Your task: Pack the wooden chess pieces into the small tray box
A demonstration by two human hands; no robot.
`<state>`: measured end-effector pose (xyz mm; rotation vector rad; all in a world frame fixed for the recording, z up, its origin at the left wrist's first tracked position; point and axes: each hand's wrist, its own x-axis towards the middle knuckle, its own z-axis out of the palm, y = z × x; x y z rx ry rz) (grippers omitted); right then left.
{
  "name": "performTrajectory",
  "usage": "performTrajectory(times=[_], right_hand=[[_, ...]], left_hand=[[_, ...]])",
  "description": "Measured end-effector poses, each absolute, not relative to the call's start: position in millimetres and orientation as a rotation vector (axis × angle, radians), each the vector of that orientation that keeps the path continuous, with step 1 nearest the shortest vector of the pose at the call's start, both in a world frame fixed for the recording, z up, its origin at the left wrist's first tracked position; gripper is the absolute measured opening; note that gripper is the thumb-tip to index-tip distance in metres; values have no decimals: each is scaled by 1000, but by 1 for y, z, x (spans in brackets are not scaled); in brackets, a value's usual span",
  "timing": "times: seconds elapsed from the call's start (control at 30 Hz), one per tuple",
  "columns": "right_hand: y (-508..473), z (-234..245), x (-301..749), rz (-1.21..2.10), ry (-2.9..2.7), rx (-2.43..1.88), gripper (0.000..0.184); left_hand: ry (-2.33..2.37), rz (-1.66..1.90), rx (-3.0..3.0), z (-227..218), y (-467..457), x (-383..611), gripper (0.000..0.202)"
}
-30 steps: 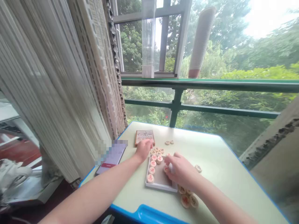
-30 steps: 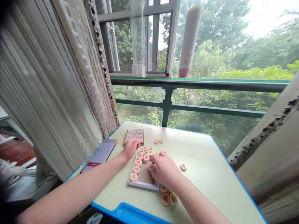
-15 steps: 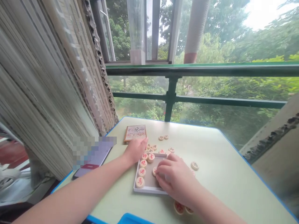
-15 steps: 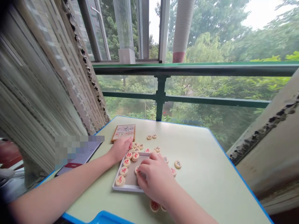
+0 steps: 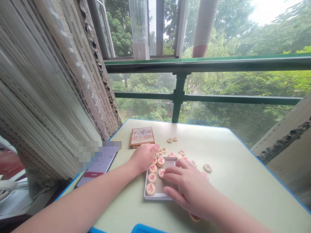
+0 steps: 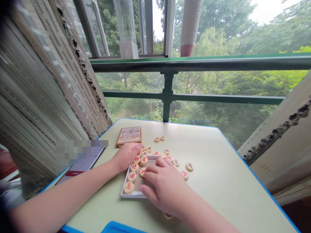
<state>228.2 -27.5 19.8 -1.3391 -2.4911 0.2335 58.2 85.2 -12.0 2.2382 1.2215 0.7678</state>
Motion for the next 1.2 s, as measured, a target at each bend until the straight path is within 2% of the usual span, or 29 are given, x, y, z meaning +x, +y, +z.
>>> performTrajectory(times=[0.3, 0.7, 1.03, 1.2], right_hand=[[-27, 19, 229, 226, -2506, -1303, 30], [-30, 18, 230, 244, -2517, -1273, 31], [-27, 13, 231, 274, -2514, -1245, 25], [-27, 14, 231, 201, -2517, -1214, 27]], left_hand=[[1179, 752, 2280, -10, 84, 58, 50], [1079, 723, 2364, -9, 83, 56, 48], [1063, 713, 2390, -10, 82, 55, 46], [1060, 717, 2392, -9, 80, 55, 46]])
